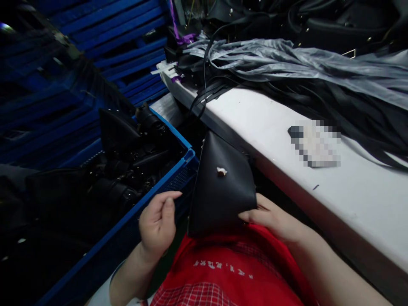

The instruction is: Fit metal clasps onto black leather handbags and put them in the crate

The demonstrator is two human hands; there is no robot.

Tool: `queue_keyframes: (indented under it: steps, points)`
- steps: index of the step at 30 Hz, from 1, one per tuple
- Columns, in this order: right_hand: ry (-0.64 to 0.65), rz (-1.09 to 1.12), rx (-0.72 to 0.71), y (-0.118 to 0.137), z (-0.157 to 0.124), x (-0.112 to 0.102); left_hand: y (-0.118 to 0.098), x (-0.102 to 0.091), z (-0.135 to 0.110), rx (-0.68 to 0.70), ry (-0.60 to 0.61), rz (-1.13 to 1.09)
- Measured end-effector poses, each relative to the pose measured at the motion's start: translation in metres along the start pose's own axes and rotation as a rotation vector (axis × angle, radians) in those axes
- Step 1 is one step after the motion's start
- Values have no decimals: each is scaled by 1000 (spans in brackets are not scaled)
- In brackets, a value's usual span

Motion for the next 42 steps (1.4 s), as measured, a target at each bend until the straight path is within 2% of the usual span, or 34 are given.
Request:
queue_keyframes:
  steps: [4, 7, 12, 26, 30, 33, 36, 37, 38, 39, 42]
  points:
    - [-43, -232, 55, -36, 12, 24, 1, 42, 4, -59, 313, -27]
    - [-60, -400, -21, -36, 12, 38, 10, 58, 2, -131, 407, 8]
    - [-132, -612, -29, -28, 7, 35, 16, 63, 8, -141, 412, 29]
    - [-85, -607, -31, -32, 8, 39, 15, 70, 35, -133, 355, -15]
    - [-84, -606, -39, -32, 9, 39, 22, 72, 37, -253, 397, -124]
    - [-89, -581, -58, -32, 8, 39, 19, 71, 29, -397, 533, -294]
    - [-114, -487, -57, -33, 10, 34, -2, 66, 8, -468, 805, -569]
    - [-123, -434, -45, -35, 11, 30, -9, 62, 3, -469, 859, -654]
    - [-132, -370, -25, -38, 13, 26, -12, 56, 1, -470, 864, -729]
    - [-138, -293, 2, -42, 15, 21, -10, 49, 3, -481, 813, -793]
    - [-151, 14, 151, -64, 23, 3, 21, 30, 16, -561, 487, -934]
Point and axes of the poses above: each hand's wrist, its own z-axis towards the middle knuckle, its own x-axis out of the palm, y = z × x, the point moved 7 cm from there along z, towards the middle knuckle, and after that the axes turned 3 degrees about -y, right-handed, at the moved point
